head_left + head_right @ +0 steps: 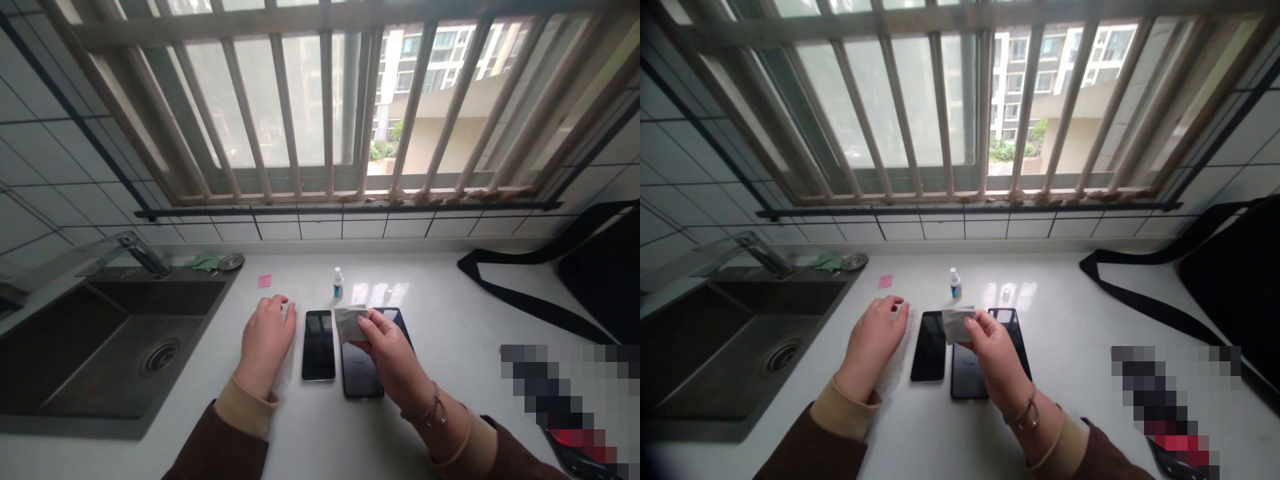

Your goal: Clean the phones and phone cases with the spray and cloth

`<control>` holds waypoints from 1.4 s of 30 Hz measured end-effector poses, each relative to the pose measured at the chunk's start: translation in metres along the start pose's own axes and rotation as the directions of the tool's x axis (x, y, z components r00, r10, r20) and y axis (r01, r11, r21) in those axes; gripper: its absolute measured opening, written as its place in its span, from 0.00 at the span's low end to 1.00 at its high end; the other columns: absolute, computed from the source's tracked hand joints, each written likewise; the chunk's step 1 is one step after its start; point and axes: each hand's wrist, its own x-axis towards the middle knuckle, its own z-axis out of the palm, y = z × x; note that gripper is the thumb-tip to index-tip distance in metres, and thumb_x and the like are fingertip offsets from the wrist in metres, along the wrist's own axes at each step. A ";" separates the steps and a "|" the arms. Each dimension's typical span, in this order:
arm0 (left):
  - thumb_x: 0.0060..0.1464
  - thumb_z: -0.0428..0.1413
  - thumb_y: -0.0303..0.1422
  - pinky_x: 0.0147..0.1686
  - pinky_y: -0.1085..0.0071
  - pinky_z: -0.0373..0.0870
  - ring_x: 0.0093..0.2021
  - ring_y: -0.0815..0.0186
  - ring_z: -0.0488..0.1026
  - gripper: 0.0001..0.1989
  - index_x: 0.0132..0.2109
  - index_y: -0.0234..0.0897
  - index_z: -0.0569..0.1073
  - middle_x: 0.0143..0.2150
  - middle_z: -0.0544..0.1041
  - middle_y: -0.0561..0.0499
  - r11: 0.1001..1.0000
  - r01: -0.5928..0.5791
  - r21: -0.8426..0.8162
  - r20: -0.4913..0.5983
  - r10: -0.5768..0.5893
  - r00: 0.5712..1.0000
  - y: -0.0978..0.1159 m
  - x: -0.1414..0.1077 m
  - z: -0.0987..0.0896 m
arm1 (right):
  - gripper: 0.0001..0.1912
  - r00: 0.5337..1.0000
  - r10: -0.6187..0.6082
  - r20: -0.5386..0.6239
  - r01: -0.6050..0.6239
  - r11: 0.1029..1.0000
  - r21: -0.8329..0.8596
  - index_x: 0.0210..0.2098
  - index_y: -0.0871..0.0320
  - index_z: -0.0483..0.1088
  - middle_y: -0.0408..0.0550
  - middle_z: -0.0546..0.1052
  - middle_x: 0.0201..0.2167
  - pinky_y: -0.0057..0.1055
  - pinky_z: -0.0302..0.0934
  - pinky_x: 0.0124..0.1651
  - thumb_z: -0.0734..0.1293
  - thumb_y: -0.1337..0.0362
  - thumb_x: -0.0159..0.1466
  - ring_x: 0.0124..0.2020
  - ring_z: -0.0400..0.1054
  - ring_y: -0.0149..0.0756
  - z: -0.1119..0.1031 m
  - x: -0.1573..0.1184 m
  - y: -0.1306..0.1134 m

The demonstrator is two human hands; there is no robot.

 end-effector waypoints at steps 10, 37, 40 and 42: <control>0.66 0.47 0.27 0.42 0.56 0.76 0.47 0.44 0.82 0.14 0.48 0.28 0.76 0.44 0.81 0.32 0.924 0.135 0.359 0.179 -0.211 0.961 -0.015 0.001 0.005 | 0.23 1.000 0.012 -0.015 -0.012 1.000 -0.013 0.44 0.58 0.78 0.51 0.83 0.44 0.39 0.72 0.49 0.75 0.45 0.63 0.45 0.76 0.44 -0.001 0.001 0.002; 0.59 0.62 0.27 0.46 0.67 0.75 0.44 0.60 0.80 0.12 0.51 0.33 0.76 0.46 0.81 0.41 -0.187 0.714 -0.675 0.620 0.381 0.686 0.025 -0.017 0.008 | 0.19 0.957 0.144 0.254 -0.171 0.981 0.089 0.45 0.58 0.80 0.46 0.79 0.37 0.30 0.70 0.41 0.78 0.50 0.63 0.36 0.71 0.32 0.005 -0.008 -0.002; 0.60 0.57 0.25 0.53 0.59 0.76 0.51 0.54 0.81 0.18 0.58 0.33 0.71 0.52 0.81 0.37 -0.287 0.750 -0.595 0.628 0.416 0.657 0.029 -0.017 0.008 | 0.22 0.967 0.172 0.188 -0.193 0.976 0.100 0.45 0.59 0.80 0.47 0.80 0.37 0.28 0.69 0.38 0.79 0.49 0.61 0.34 0.71 0.32 0.007 -0.007 -0.001; 0.63 0.55 0.28 0.54 0.55 0.76 0.53 0.52 0.81 0.20 0.61 0.33 0.68 0.55 0.79 0.35 -0.313 0.766 -0.562 0.635 0.431 0.641 0.030 -0.016 0.008 | 0.22 0.979 0.156 0.132 -0.171 0.979 0.111 0.44 0.59 0.80 0.47 0.80 0.37 0.28 0.70 0.38 0.79 0.48 0.61 0.34 0.72 0.32 0.007 -0.004 0.000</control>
